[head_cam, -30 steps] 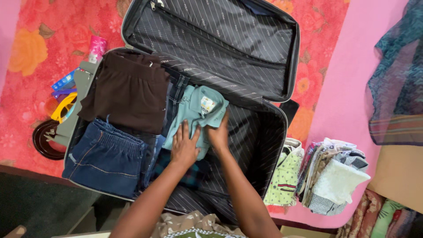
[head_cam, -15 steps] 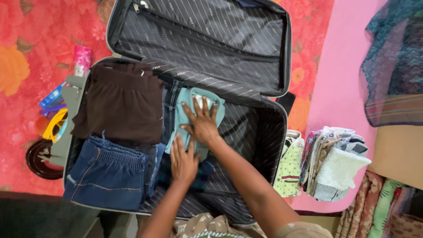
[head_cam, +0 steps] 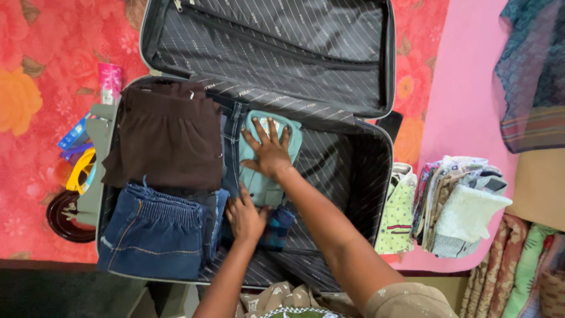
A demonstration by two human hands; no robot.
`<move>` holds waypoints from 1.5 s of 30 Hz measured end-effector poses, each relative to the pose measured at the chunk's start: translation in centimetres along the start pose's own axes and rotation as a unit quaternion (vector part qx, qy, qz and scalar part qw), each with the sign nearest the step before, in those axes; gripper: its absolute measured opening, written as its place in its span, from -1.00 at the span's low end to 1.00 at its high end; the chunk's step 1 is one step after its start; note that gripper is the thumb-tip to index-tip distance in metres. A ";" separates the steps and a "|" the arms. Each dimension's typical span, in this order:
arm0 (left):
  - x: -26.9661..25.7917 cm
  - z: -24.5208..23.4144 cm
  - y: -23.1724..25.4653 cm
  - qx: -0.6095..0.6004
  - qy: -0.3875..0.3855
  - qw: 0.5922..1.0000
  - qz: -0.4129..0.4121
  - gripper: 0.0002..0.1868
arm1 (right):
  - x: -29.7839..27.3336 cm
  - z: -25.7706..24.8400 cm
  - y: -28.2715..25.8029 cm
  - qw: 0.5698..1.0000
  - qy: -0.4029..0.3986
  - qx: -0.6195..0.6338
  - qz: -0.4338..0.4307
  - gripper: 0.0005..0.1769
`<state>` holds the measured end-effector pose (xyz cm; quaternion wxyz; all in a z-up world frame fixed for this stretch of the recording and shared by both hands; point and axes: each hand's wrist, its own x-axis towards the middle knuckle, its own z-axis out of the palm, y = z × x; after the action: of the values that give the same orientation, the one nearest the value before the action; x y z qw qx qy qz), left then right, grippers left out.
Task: The person folds and stacks various shirts and shorts, then places them one by one into an open suitcase. The person handles multiple folded garments including patterned shirts and denim shorts, arranging them neatly inside the suitcase.
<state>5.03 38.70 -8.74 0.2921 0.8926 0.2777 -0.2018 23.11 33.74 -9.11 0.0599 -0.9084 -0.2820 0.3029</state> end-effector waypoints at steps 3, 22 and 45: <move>-3.3 -0.2 1.1 0.079 -0.045 0.995 0.038 0.04 | -1.6 1.1 1.3 0.998 0.063 0.013 -0.024 -0.01; -6.1 0.1 7.7 0.196 -0.071 0.962 0.175 -0.28 | -17.7 4.2 6.9 0.931 0.274 0.223 -0.094 -0.45; -18.0 41.5 12.2 -0.412 -0.272 0.845 -0.203 -0.44 | -48.8 34.7 29.4 0.573 0.209 0.694 0.381 -0.54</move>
<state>-9.45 -2.58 -25.41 0.6497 0.5230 0.4194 -0.3584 -15.26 -19.70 -20.17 0.6085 -0.6501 0.4076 0.2023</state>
